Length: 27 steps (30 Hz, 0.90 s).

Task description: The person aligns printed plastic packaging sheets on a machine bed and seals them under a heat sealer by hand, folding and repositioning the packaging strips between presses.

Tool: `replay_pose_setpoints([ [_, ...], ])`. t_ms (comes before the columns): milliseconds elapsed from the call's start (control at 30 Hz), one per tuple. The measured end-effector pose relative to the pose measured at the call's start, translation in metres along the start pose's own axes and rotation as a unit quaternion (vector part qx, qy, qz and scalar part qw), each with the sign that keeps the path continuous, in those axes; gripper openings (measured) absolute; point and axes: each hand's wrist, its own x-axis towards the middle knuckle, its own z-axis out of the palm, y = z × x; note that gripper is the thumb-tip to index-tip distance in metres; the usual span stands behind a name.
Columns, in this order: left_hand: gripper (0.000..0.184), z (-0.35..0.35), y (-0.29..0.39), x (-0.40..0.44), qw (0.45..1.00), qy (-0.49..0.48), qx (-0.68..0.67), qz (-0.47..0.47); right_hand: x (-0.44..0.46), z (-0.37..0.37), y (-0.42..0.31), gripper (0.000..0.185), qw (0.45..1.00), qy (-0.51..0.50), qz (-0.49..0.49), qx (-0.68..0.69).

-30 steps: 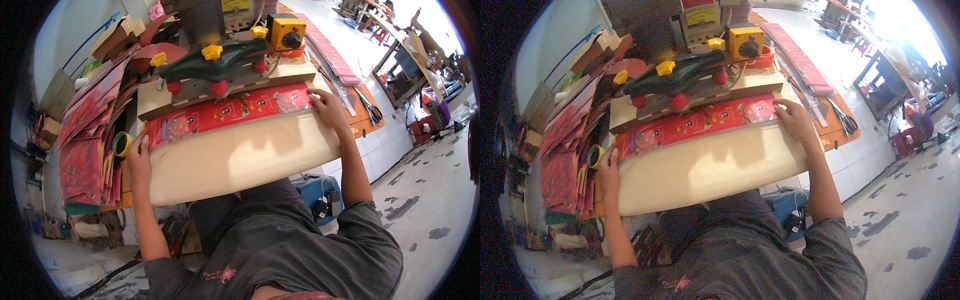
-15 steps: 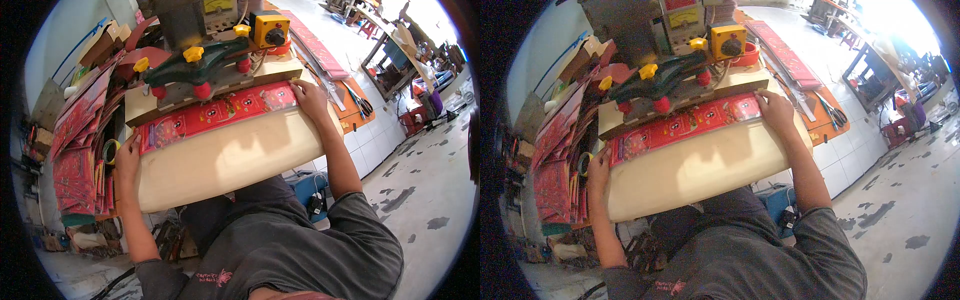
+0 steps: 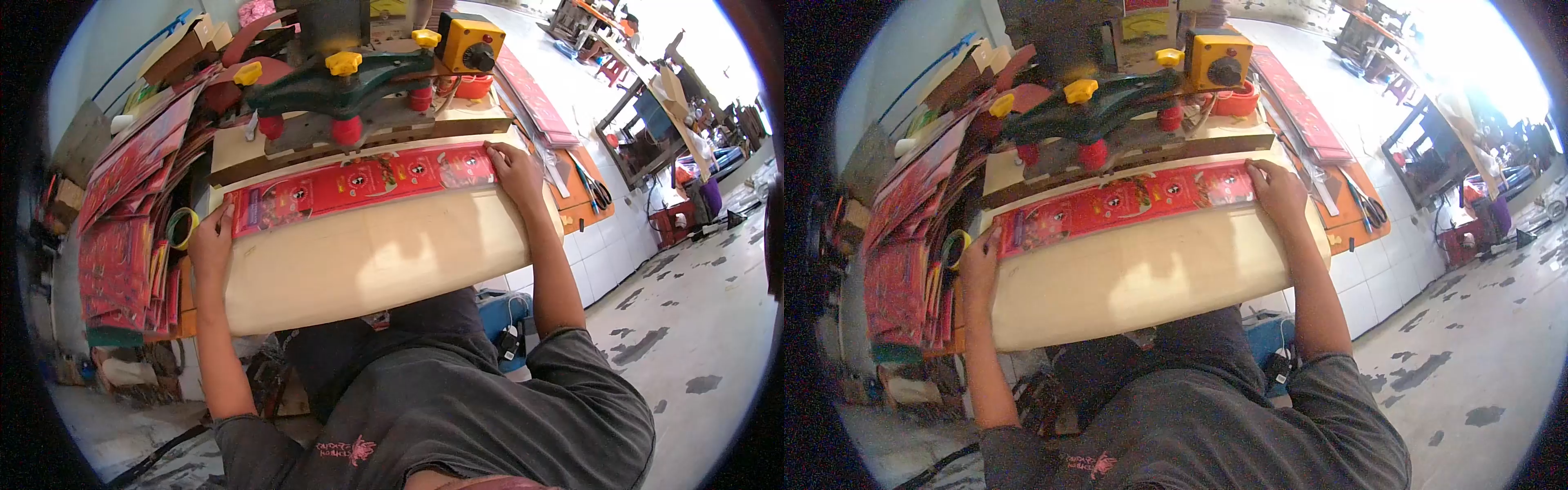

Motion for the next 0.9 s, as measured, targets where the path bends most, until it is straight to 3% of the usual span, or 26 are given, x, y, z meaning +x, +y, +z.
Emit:
replay_pose_setpoints([
  [200, 0.04, 0.003, 0.0, -0.002, 0.997, 0.057, -0.04, 0.029, -0.004, -0.007, -0.004, 0.035, 0.998, 0.001, 0.008, 0.064],
  [267, 0.039, 0.001, 0.007, -0.004, 0.991, 0.08, -0.102, 0.029, -0.005, 0.0, 0.001, 0.033, 0.993, 0.054, -0.046, 0.096],
  [333, 0.04, -0.001, 0.008, -0.003, 0.992, 0.077, -0.1, 0.023, -0.013, -0.017, -0.019, 0.029, 0.986, 0.022, 0.004, 0.164],
  [700, 0.04, -0.002, 0.005, -0.003, 0.988, 0.083, -0.127, 0.031, -0.006, -0.009, -0.003, 0.029, 0.971, 0.062, -0.054, 0.226],
  [900, 0.037, -0.014, 0.012, -0.011, 0.985, 0.1, -0.138, 0.035, -0.001, -0.012, 0.011, 0.053, 0.933, -0.019, -0.016, 0.36],
])
